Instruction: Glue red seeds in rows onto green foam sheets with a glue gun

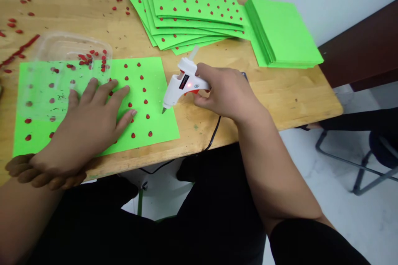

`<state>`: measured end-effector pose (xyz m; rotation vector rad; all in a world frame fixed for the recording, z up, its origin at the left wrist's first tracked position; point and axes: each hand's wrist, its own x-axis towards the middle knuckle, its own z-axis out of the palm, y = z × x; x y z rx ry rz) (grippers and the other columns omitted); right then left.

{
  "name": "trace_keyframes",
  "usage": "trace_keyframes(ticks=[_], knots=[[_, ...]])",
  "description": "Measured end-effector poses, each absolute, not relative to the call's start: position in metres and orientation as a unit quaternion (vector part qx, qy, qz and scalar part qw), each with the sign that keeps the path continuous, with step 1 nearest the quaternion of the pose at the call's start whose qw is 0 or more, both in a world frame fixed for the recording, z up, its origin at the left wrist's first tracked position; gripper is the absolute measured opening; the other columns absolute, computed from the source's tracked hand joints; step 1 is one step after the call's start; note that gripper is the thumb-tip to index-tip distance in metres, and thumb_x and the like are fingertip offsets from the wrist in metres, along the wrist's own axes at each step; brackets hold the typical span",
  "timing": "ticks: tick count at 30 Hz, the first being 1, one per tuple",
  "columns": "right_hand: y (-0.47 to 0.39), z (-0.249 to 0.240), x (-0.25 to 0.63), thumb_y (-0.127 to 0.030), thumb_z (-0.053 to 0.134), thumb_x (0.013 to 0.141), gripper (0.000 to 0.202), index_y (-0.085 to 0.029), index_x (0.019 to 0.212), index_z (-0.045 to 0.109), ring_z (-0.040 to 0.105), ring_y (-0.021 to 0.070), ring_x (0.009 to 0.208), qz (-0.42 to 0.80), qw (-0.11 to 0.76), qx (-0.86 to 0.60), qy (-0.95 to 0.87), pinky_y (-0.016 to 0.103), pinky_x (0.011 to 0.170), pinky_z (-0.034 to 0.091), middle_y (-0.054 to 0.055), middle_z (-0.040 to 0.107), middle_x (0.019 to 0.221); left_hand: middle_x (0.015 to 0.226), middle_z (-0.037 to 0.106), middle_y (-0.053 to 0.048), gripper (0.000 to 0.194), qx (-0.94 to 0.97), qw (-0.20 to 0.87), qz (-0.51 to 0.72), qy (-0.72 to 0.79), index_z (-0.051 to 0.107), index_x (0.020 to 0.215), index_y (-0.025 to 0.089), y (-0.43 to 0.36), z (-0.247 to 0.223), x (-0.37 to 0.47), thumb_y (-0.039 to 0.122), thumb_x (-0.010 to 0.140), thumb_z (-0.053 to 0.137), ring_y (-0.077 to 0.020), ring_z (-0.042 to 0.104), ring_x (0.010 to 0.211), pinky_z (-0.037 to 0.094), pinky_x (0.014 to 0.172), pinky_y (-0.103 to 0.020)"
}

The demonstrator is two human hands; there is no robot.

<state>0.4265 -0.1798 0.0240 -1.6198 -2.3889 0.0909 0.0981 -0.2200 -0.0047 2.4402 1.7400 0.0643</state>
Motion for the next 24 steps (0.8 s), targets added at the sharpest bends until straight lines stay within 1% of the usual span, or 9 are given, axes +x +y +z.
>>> trace_keyframes(ticks=[6,10,13,19,24], knots=[[-0.1784,0.0212,0.4269,-0.037,0.066,0.084,0.037,-0.025,0.117,0.074,0.062,0.0229,0.071,0.043,0.133,-0.547,-0.825,0.036,0.067,0.038,0.005,0.077,0.088,0.184,0.033,-0.02,0.065,0.815,0.064,0.023,0.576,0.043,0.177,0.018,-0.2199,-0.0059,0.0971,0.046,0.118,0.037,-0.0524,0.019,0.173,0.012,0.136,-0.083],[-0.1778,0.0213,0.4261,-0.036,0.064,0.084,0.037,-0.024,0.117,0.075,0.06,0.0201,0.068,0.046,0.13,-0.555,-0.82,0.035,0.067,0.035,0.004,0.077,0.088,0.185,0.034,-0.019,0.065,0.812,0.065,0.023,0.579,0.043,0.177,0.021,-0.2195,-0.006,0.0972,0.047,0.118,0.039,-0.0513,0.02,0.173,0.012,0.136,-0.082],[-0.1777,0.0217,0.426,-0.036,0.065,0.084,0.037,-0.022,0.117,0.075,0.059,0.0195,0.068,0.048,0.133,-0.551,-0.822,0.034,0.067,0.035,0.004,0.076,0.087,0.184,0.034,-0.02,0.065,0.814,0.065,0.023,0.577,0.043,0.177,0.019,-0.2196,-0.0067,0.0968,0.047,0.118,0.038,-0.0518,0.019,0.173,0.012,0.136,-0.082],[-0.1781,0.0235,0.4232,-0.039,0.065,0.085,0.04,-0.023,0.119,0.077,0.062,0.0221,0.071,0.059,0.117,-0.561,-0.817,0.036,0.068,0.038,0.004,0.075,0.087,0.184,0.033,-0.022,0.066,0.816,0.07,0.032,0.573,0.043,0.177,0.016,-0.22,-0.0069,0.0966,0.046,0.118,0.037,-0.053,0.019,0.173,0.012,0.136,-0.084],[-0.1785,0.027,0.4186,-0.041,0.068,0.084,0.046,-0.027,0.127,0.077,0.066,0.0266,0.076,0.062,0.088,-0.585,-0.804,0.039,0.069,0.042,0.006,0.078,0.093,0.184,0.034,-0.021,0.066,0.814,0.073,0.032,0.576,0.042,0.177,0.018,-0.2198,-0.0058,0.097,0.046,0.118,0.037,-0.0519,0.019,0.173,0.012,0.136,-0.084]])
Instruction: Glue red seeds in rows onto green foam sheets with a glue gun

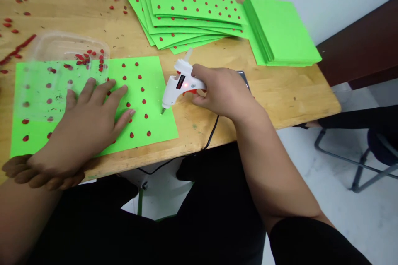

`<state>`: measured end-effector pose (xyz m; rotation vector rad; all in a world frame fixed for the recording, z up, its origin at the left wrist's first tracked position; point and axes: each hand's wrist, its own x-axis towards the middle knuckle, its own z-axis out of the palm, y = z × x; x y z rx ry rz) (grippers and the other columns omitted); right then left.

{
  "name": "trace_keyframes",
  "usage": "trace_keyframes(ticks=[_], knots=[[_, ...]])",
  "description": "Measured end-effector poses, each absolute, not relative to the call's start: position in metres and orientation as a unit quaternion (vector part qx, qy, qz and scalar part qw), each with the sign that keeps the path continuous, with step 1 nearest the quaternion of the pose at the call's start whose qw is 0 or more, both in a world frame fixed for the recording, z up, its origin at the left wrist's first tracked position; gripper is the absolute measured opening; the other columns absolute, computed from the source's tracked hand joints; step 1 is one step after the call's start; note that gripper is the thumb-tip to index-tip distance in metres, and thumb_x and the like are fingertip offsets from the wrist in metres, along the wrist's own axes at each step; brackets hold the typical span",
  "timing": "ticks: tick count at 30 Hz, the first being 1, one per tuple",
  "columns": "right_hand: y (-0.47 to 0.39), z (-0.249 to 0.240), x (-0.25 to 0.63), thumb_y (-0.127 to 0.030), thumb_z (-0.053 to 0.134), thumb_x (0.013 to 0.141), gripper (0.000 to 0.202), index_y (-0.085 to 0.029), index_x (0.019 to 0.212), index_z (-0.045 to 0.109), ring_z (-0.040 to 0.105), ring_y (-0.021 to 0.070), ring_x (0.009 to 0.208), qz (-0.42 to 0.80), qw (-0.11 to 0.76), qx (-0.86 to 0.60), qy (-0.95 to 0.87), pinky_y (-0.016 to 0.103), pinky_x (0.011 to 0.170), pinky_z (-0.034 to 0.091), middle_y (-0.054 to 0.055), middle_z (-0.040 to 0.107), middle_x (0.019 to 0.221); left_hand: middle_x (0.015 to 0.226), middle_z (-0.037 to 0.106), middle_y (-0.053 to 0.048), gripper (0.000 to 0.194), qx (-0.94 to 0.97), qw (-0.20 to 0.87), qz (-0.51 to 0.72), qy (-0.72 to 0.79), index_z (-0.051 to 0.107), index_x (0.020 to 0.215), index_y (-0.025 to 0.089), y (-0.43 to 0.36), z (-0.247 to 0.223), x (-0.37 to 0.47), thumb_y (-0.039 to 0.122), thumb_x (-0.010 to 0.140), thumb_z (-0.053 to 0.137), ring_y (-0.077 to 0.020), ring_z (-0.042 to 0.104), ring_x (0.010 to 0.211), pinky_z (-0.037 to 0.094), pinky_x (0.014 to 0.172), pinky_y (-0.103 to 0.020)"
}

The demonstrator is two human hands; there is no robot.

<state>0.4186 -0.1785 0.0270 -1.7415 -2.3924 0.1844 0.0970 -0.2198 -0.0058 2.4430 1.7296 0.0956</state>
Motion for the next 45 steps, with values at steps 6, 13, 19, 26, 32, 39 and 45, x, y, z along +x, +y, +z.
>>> trace_keyframes(ticks=[6,13,19,26,32,39,45], knots=[[-0.182,0.034,0.419,-0.037,0.069,0.088,0.038,-0.032,0.125,0.074,0.07,0.0323,0.084,0.062,0.068,-0.596,-0.798,0.044,0.071,0.046,0.007,0.08,0.1,0.185,0.032,-0.02,0.067,0.81,0.074,0.023,0.581,0.043,0.177,0.018,-0.219,-0.006,0.097,0.049,0.118,0.034,-0.0513,0.018,0.174,0.01,0.137,-0.082],[-0.19,0.05,0.428,-0.051,0.076,0.084,0.05,-0.028,0.128,0.069,0.064,0.0294,0.075,0.035,0.127,-0.645,-0.753,0.044,0.07,0.045,0.006,0.072,0.087,0.186,0.032,-0.02,0.067,0.814,0.074,0.027,0.576,0.041,0.178,0.019,-0.22,-0.003,0.096,0.048,0.117,0.033,-0.0513,0.019,0.173,0.012,0.136,-0.083],[-0.213,0.029,0.427,-0.052,0.075,0.082,0.05,-0.027,0.125,0.068,0.064,0.0272,0.071,0.077,0.179,-0.657,-0.729,0.041,0.065,0.046,0.005,0.073,0.088,0.184,0.035,-0.02,0.068,0.818,0.071,0.037,0.57,0.042,0.178,0.021,-0.219,-0.005,0.093,0.05,0.116,0.035,-0.0522,0.02,0.173,0.016,0.134,-0.085],[-0.224,-0.006,0.435,-0.041,0.077,0.082,0.054,-0.026,0.133,0.067,0.072,0.0281,0.082,0.138,0.24,-0.608,-0.744,0.041,0.069,0.055,0.008,0.081,0.112,0.185,0.034,-0.018,0.068,0.813,0.068,0.027,0.578,0.042,0.178,0.022,-0.22,-0.002,0.096,0.05,0.116,0.033,-0.0492,0.021,0.174,0.014,0.136,-0.081],[-0.217,-0.009,0.439,-0.039,0.072,0.079,0.05,-0.025,0.127,0.07,0.069,0.0252,0.078,0.155,0.233,-0.598,-0.751,0.041,0.068,0.052,0.007,0.079,0.11,0.184,0.035,-0.02,0.069,0.814,0.063,0.018,0.578,0.042,0.177,0.019,-0.219,-0.003,0.097,0.051,0.117,0.032,-0.0496,0.021,0.173,0.015,0.136,-0.082],[-0.22,-0.004,0.435,-0.037,0.068,0.076,0.043,-0.027,0.118,0.07,0.062,0.0228,0.072,0.126,0.198,-0.602,-0.763,0.038,0.064,0.042,0.004,0.075,0.094,0.185,0.034,-0.019,0.07,0.81,0.065,0.012,0.582,0.039,0.179,0.021,-0.218,-0.002,0.098,0.052,0.117,0.031,-0.0483,0.021,0.174,0.014,0.137,-0.079],[-0.22,-0.005,0.435,-0.034,0.066,0.076,0.041,-0.027,0.117,0.069,0.063,0.0237,0.073,0.135,0.186,-0.594,-0.771,0.038,0.064,0.042,0.004,0.074,0.092,0.186,0.033,-0.018,0.07,0.811,0.073,0.013,0.581,0.036,0.181,0.023,-0.218,-0.001,0.098,0.05,0.117,0.034,-0.049,0.02,0.174,0.013,0.137,-0.081]])
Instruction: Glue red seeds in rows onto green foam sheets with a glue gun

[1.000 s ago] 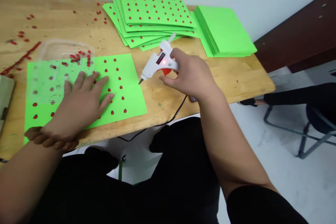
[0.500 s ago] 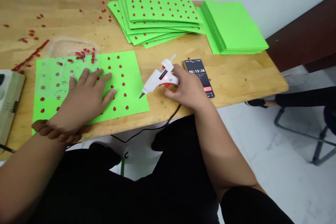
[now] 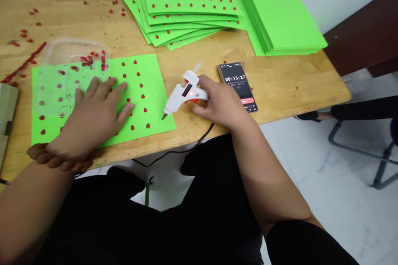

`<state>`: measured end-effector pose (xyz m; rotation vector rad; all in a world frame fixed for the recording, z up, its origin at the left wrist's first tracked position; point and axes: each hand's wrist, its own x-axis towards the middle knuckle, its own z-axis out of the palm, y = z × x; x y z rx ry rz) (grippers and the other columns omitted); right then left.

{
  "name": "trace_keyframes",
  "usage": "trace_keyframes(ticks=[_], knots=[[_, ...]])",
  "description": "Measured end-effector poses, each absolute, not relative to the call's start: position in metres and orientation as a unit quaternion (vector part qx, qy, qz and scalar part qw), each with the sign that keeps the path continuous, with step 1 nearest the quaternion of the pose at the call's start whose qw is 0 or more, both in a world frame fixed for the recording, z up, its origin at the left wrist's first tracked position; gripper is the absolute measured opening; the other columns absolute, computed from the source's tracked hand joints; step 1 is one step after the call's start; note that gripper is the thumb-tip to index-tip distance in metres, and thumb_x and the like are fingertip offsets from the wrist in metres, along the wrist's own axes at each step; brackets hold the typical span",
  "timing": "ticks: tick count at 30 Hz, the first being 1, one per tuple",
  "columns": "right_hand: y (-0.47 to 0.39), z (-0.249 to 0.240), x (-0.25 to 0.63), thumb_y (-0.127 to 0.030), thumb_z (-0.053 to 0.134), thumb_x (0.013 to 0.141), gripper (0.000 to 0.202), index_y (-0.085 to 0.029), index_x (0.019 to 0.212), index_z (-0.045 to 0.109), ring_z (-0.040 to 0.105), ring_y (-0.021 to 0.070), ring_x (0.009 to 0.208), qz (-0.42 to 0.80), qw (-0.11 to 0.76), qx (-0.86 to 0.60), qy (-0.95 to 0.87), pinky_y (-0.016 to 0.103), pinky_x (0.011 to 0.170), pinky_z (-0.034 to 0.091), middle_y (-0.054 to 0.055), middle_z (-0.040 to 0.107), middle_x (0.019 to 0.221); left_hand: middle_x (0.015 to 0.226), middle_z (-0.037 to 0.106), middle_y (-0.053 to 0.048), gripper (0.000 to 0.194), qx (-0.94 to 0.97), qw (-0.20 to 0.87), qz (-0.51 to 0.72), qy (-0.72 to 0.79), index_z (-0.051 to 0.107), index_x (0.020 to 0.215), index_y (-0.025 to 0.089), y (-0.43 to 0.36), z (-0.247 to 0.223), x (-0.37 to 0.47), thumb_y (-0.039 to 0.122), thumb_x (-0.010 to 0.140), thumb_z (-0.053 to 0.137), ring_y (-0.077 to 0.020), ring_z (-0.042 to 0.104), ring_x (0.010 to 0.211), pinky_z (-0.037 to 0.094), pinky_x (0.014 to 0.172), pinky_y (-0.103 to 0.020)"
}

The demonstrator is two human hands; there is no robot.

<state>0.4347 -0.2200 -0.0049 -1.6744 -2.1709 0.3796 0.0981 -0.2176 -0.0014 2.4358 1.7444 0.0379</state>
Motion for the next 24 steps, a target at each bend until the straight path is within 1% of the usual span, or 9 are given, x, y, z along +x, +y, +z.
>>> trace_keyframes(ticks=[3,7,15,18,21,24], knots=[[-0.2203,-0.0053,0.4342,-0.034,0.066,0.077,0.044,-0.026,0.12,0.07,0.065,0.0244,0.074,0.135,0.18,-0.592,-0.774,0.039,0.066,0.045,0.005,0.075,0.095,0.186,0.032,-0.017,0.069,0.81,0.073,0.012,0.582,0.036,0.181,0.023,-0.2175,-0.0011,0.0985,0.05,0.117,0.033,-0.0486,0.019,0.174,0.014,0.137,-0.08],[-0.2212,-0.0044,0.4332,-0.033,0.066,0.078,0.045,-0.026,0.122,0.071,0.067,0.0251,0.076,0.139,0.178,-0.589,-0.776,0.039,0.067,0.046,0.005,0.077,0.098,0.186,0.032,-0.019,0.071,0.812,0.075,0.012,0.579,0.037,0.18,0.02,-0.2175,-0.0012,0.0982,0.05,0.117,0.032,-0.0499,0.02,0.174,0.014,0.136,-0.082],[-0.221,-0.0069,0.4348,-0.032,0.069,0.078,0.04,-0.027,0.117,0.069,0.069,0.0255,0.076,0.139,0.17,-0.583,-0.782,0.037,0.066,0.045,0.004,0.079,0.095,0.186,0.033,-0.017,0.07,0.808,0.076,0.014,0.583,0.037,0.18,0.022,-0.2171,-0.0009,0.0985,0.05,0.116,0.034,-0.0488,0.02,0.174,0.013,0.138,-0.08],[-0.2206,-0.0074,0.435,-0.031,0.069,0.078,0.039,-0.027,0.117,0.069,0.07,0.0261,0.077,0.142,0.167,-0.583,-0.783,0.038,0.067,0.046,0.005,0.08,0.098,0.186,0.033,-0.017,0.069,0.81,0.075,0.014,0.582,0.037,0.18,0.023,-0.2172,-0.001,0.0985,0.05,0.117,0.034,-0.0489,0.02,0.174,0.013,0.137,-0.08],[-0.2206,-0.0072,0.4342,-0.03,0.069,0.078,0.042,-0.027,0.12,0.069,0.071,0.0254,0.078,0.138,0.171,-0.58,-0.784,0.037,0.067,0.046,0.006,0.08,0.101,0.186,0.032,-0.018,0.069,0.811,0.073,0.016,0.581,0.038,0.18,0.022,-0.2175,-0.0021,0.0978,0.05,0.117,0.033,-0.0493,0.02,0.174,0.014,0.137,-0.081],[-0.221,-0.0072,0.4335,-0.029,0.067,0.078,0.046,-0.026,0.124,0.07,0.07,0.0242,0.076,0.133,0.179,-0.58,-0.784,0.036,0.067,0.045,0.004,0.079,0.097,0.185,0.033,-0.019,0.069,0.811,0.07,0.02,0.58,0.039,0.179,0.02,-0.2179,-0.0034,0.0972,0.05,0.117,0.032,-0.0494,0.02,0.174,0.013,0.137,-0.081]])
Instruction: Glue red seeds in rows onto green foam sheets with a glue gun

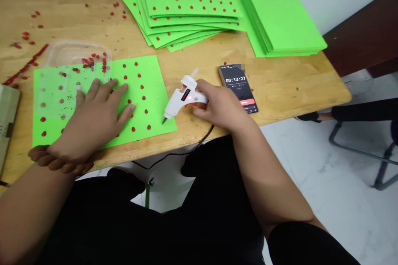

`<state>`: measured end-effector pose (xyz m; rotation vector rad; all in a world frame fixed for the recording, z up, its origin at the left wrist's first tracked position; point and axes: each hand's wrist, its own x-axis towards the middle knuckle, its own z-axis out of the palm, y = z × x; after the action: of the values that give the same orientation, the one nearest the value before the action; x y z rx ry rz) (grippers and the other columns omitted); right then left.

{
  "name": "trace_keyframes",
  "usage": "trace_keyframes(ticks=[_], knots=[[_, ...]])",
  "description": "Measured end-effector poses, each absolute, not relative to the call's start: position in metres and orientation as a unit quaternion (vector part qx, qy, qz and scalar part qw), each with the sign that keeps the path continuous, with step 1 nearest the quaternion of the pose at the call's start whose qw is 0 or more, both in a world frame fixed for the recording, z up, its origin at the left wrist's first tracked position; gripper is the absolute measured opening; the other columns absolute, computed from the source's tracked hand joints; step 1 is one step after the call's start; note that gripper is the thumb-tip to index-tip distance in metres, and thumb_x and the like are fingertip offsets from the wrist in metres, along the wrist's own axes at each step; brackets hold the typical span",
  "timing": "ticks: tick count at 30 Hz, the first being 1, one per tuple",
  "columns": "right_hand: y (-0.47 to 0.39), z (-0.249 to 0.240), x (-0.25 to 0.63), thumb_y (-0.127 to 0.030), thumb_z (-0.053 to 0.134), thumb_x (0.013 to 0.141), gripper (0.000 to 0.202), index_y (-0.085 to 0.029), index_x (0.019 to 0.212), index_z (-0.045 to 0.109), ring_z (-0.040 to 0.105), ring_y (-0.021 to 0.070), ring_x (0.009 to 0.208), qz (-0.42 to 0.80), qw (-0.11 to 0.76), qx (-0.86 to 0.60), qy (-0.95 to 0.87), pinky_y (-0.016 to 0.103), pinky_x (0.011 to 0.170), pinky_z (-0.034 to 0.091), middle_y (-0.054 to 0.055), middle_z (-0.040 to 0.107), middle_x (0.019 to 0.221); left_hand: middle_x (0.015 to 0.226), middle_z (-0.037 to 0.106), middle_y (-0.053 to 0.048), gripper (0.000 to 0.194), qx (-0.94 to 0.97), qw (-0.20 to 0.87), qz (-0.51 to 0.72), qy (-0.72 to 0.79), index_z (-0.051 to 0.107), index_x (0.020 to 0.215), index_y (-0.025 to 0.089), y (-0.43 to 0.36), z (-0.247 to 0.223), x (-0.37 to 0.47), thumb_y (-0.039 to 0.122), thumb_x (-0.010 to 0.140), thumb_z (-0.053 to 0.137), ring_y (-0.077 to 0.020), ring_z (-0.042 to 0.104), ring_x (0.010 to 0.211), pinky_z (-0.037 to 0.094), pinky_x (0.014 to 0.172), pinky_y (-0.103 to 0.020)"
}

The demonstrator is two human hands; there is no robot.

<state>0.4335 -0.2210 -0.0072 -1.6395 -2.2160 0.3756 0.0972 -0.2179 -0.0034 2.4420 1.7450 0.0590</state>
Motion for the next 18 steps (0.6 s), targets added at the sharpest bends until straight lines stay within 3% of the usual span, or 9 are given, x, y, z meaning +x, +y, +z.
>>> trace_keyframes(ticks=[11,18], knots=[[-0.2222,-0.0025,0.4359,-0.031,0.068,0.079,0.043,-0.026,0.122,0.072,0.07,0.0246,0.074,0.127,0.154,-0.585,-0.786,0.036,0.066,0.045,0.004,0.079,0.091,0.186,0.033,-0.017,0.068,0.811,0.066,0.016,0.582,0.038,0.18,0.023,-0.2182,-0.0028,0.0968,0.051,0.117,0.034,-0.0484,0.021,0.174,0.014,0.138,-0.079],[-0.2266,-0.0006,0.4361,-0.026,0.067,0.082,0.043,-0.027,0.124,0.076,0.07,0.025,0.072,0.063,0.15,-0.573,-0.803,0.036,0.068,0.046,0.003,0.08,0.091,0.184,0.035,-0.018,0.069,0.812,0.045,0.004,0.582,0.039,0.179,0.02,-0.2172,-0.0067,0.0969,0.05,0.118,0.033,-0.0483,0.021,0.174,0.017,0.137,-0.079]])
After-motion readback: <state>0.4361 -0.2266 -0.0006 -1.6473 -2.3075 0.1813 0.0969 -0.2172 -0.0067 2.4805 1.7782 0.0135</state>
